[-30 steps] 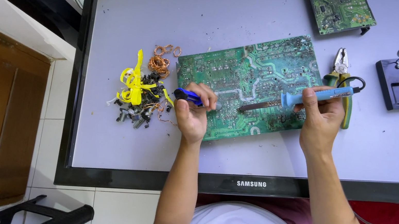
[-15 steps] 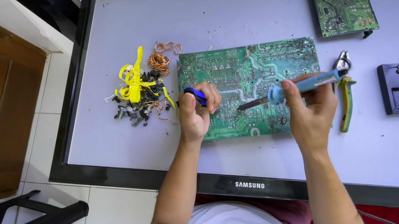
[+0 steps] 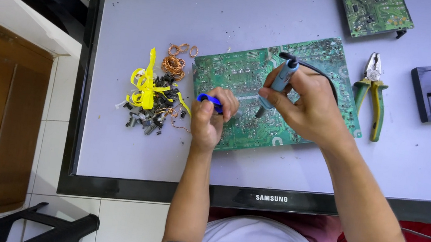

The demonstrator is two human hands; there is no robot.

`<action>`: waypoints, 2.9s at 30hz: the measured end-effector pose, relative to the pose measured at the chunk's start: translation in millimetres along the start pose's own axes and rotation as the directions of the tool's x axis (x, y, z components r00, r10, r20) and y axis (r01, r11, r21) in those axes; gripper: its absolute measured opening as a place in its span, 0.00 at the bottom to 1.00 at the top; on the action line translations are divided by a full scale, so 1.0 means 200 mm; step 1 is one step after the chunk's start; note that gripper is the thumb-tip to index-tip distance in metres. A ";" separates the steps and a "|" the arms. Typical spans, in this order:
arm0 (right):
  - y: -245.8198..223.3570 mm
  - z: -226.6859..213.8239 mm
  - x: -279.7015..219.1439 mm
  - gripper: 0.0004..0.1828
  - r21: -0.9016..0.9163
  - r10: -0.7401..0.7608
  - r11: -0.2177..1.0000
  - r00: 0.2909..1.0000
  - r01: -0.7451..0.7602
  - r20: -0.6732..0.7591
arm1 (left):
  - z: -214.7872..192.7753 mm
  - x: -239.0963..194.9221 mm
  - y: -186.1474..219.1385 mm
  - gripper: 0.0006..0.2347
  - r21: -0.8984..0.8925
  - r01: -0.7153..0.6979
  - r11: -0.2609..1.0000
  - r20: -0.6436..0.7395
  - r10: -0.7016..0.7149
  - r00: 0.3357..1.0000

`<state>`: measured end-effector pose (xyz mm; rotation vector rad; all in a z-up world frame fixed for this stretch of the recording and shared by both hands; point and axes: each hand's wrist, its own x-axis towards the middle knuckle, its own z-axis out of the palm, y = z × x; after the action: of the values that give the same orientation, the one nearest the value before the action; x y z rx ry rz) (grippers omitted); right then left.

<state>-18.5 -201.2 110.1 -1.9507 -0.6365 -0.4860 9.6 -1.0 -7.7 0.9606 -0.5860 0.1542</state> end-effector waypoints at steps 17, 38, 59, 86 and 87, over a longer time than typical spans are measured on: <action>-0.08 -0.11 -0.05 0.03 0.037 0.026 0.999 0.982 -0.034 0.189 | 0.10 0.02 0.17 0.10 0.140 0.051 0.989 -0.019 -0.049 0.999; 0.39 -0.04 -0.54 0.13 0.221 0.460 0.888 0.767 -0.404 -0.448 | 0.15 -0.02 0.03 0.12 0.138 -0.017 0.990 -0.089 0.030 0.996; 0.27 -0.20 -0.57 0.14 0.442 0.461 0.849 0.817 -0.291 -0.347 | 0.15 -0.03 0.00 0.11 0.135 -0.021 0.991 -0.112 0.037 0.993; 0.26 -0.12 -0.49 0.10 0.353 0.439 0.885 0.794 -0.303 -0.420 | 0.18 0.00 -0.05 0.08 0.472 0.030 0.881 -0.014 -0.026 1.000; 0.27 -0.11 -0.49 0.10 0.352 0.443 0.885 0.788 -0.305 -0.428 | 0.16 -0.01 -0.05 0.08 0.452 0.040 0.891 -0.082 -0.003 0.997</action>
<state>-63.1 -262.7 25.9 -1.5466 0.0343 -0.5861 -0.9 -31.7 -1.5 1.4087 -0.4727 0.3183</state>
